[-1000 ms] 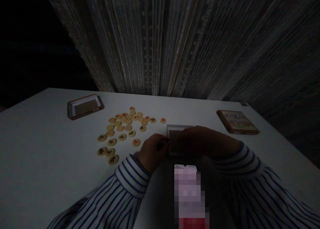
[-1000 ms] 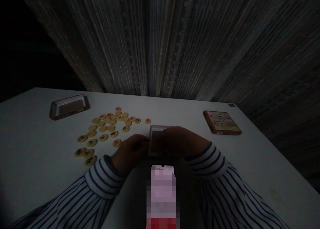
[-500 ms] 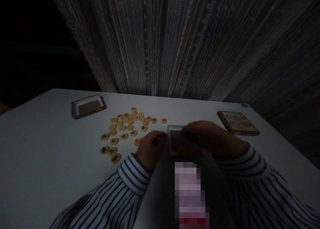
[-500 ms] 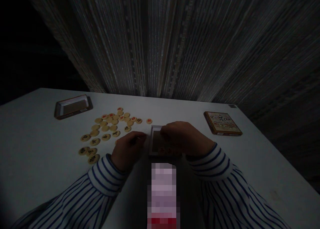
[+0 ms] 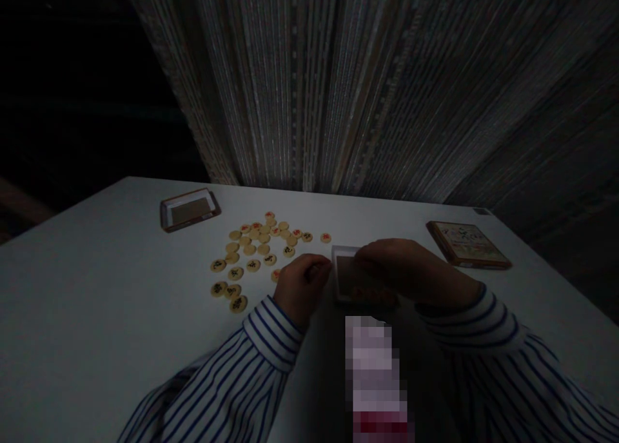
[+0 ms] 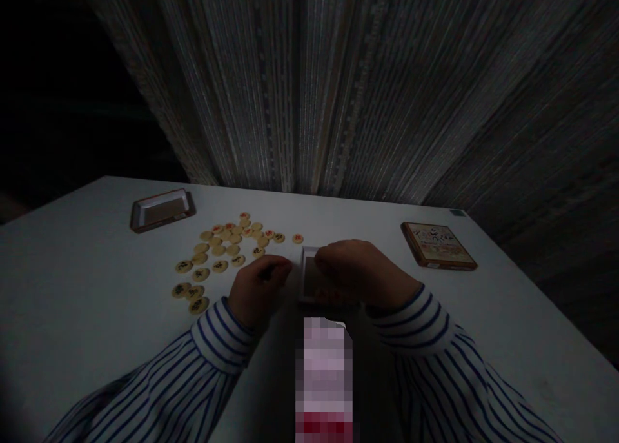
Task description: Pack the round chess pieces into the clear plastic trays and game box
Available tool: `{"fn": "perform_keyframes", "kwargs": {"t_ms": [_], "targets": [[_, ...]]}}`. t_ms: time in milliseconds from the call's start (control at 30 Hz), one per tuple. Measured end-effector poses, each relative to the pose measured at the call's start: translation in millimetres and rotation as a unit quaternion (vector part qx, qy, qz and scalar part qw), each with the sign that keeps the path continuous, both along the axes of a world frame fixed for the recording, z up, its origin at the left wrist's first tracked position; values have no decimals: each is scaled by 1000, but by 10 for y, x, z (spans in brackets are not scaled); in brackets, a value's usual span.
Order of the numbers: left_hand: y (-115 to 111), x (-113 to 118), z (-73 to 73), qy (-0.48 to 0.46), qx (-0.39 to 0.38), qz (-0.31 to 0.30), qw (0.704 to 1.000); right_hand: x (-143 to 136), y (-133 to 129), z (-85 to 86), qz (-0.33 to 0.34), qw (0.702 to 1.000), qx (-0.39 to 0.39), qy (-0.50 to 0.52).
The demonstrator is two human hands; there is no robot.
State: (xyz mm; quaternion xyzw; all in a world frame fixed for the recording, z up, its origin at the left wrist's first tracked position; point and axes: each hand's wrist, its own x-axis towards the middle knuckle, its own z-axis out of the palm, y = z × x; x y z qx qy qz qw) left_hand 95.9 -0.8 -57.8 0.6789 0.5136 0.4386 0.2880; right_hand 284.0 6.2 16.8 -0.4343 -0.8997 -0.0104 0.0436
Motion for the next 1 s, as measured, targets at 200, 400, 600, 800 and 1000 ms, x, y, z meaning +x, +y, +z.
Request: {"fn": "perform_keyframes", "kwargs": {"t_ms": [200,400,600,800,1000], "targets": [[-10,-14,-3,15,30,0,999,-58,-28,30,-2,1000,-9,-18],[-30,-18,48,33,53,2,998,-39,1,-18,20,1000,13,19],[-45,-31,81,46,83,-16,995,-61,11,-50,14,998,47,37],[-36,-78,106,53,110,1,993,-87,7,-52,2,998,60,35],[0,-117,114,29,116,10,993,-110,6,-39,-3,995,85,47]]}}
